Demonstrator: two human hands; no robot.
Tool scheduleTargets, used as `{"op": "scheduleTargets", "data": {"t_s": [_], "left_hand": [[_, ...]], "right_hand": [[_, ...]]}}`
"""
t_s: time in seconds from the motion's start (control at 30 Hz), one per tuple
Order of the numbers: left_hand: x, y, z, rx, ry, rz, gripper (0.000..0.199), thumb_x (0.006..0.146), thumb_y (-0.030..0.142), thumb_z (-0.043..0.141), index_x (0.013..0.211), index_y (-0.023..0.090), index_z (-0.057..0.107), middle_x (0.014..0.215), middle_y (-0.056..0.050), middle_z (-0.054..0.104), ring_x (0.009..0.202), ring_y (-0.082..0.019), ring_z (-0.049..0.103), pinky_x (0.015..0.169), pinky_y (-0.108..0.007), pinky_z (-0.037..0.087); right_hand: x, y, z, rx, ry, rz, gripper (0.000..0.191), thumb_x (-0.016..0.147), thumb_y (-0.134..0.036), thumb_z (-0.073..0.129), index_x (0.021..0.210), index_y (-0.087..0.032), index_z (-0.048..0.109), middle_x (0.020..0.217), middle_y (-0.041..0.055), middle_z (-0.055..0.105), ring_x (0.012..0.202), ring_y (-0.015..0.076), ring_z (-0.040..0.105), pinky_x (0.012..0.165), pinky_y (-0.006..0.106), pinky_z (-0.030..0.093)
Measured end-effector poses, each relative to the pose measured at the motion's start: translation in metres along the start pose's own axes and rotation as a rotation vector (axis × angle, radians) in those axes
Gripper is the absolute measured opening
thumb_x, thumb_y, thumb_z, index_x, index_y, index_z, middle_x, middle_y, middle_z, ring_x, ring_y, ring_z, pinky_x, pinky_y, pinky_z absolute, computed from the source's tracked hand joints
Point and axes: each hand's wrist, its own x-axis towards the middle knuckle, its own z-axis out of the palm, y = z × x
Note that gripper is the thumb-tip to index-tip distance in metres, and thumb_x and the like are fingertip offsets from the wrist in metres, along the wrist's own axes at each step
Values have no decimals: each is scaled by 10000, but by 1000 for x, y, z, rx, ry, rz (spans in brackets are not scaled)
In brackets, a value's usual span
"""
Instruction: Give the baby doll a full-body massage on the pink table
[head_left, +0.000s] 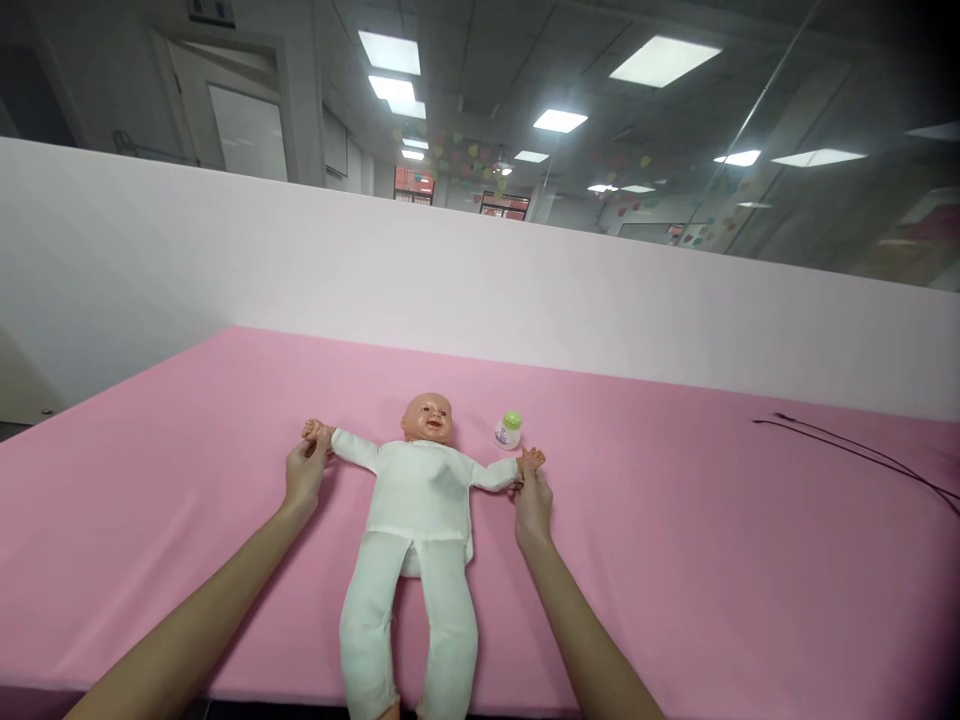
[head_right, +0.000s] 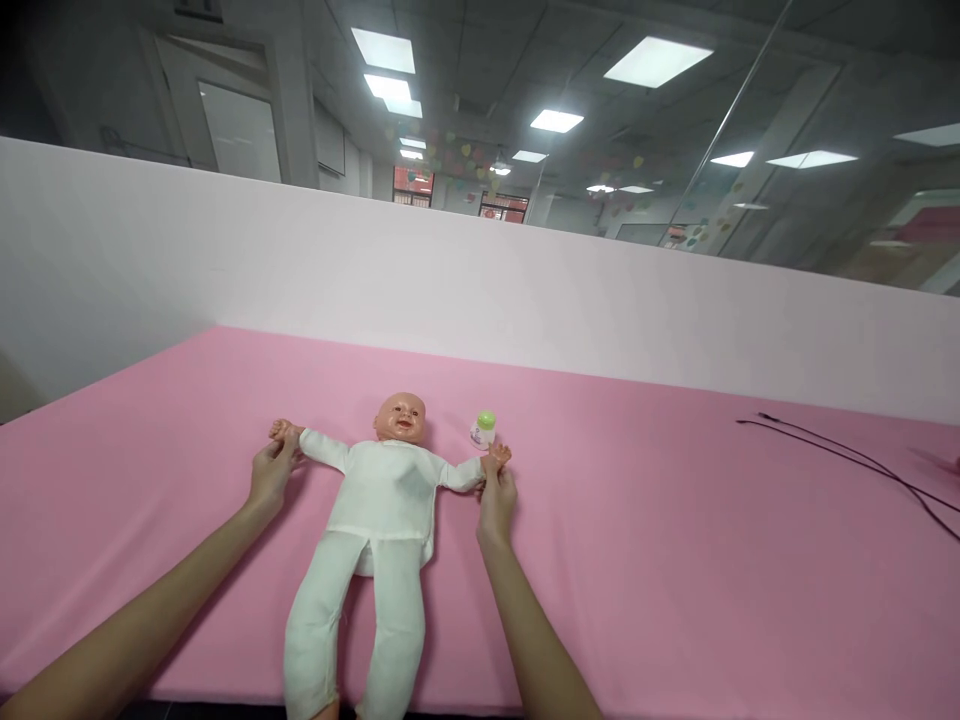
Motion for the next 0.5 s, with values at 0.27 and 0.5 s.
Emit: {"op": "scheduleTargets", "data": {"t_s": [0.27,0.5], "left_hand": [[-13,5,4,92,-190,240,468,787,480,811,1111,155,723,1136,-126,747,1045,-281,696,881,-388,562],[-29,6,9,470,-638,931,259,975,238,639,1205,292,748,1175,-76,739,1105,-247,639,938,-402,526]], "right_hand": [[-9,-8,0,-97,-189,-119,426,818,-602,750,871,-184,681,704,-17,637,605,136,560,535,248,439],[-36,-19,4,-575,-763,-868,249,933,-317,704,1174,-261,725,1183,91,739,1074,270,684,922,422,564]]}}
